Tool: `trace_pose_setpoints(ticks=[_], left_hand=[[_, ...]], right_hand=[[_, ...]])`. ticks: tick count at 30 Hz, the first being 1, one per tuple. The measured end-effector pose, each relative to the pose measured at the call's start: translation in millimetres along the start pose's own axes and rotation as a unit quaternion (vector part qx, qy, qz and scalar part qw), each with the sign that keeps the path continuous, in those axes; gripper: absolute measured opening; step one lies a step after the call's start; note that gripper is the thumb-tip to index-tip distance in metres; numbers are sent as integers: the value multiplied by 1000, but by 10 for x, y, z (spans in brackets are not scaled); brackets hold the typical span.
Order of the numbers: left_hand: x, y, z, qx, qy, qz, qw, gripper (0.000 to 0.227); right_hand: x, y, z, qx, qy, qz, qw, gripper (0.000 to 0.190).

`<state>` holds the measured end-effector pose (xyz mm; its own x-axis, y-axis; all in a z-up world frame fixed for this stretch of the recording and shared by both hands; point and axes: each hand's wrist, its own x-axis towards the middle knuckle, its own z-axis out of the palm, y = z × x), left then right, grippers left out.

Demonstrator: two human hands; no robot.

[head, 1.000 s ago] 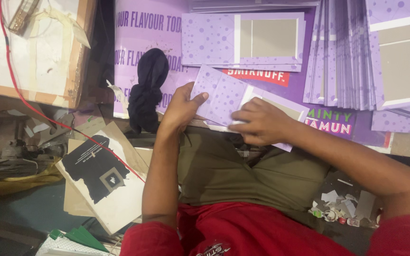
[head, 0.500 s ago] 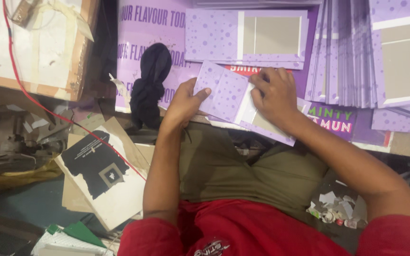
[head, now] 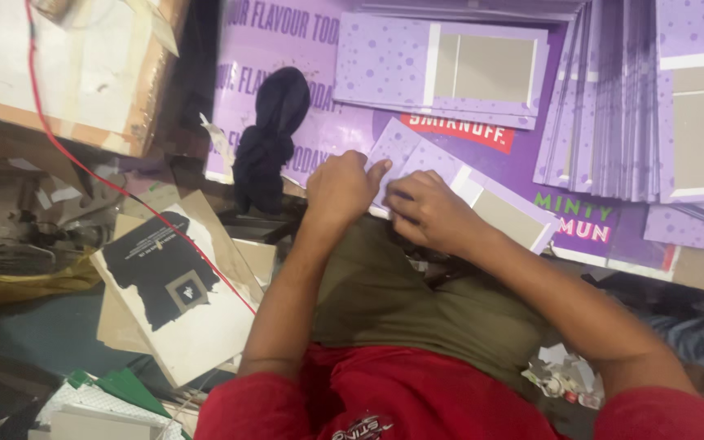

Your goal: The person sits on the floor and repeatedly folds purple printed paper sheets in half, then wipes the folded edge with a black cloth. The person stacks the finished sheets into a pile on the table.

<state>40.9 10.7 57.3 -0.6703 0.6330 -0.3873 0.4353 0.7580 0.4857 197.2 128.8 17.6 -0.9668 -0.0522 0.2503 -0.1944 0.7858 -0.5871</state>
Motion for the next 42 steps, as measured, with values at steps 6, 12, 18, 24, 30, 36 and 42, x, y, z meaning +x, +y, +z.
trace_pose_setpoints(ticks=[6, 12, 18, 24, 30, 36, 42], left_hand=[[80, -62, -5, 4, -37, 0, 999, 50], [40, -58, -17, 9, -42, 2, 999, 52], [44, -58, -20, -18, -39, -7, 999, 50], [45, -76, -21, -13, -47, -10, 999, 50], [50, -110, 41, -30, -9, 7, 999, 49], [99, -149, 27, -38, 1, 0, 999, 49], [-99, -261, 120, -109, 99, 81, 986, 35]], right_hand=[[50, 143, -92, -82, 76, 58, 992, 28], [60, 293, -181, -147, 105, 140, 974, 29], [-5, 4, 25, -112, 17, 57, 992, 33], [94, 287, -237, -205, 108, 153, 961, 24], [5, -192, 236, -79, 34, 92, 992, 28], [-141, -338, 51, -26, 26, 36, 999, 30], [-319, -97, -333, -141, 17, 87, 986, 51]])
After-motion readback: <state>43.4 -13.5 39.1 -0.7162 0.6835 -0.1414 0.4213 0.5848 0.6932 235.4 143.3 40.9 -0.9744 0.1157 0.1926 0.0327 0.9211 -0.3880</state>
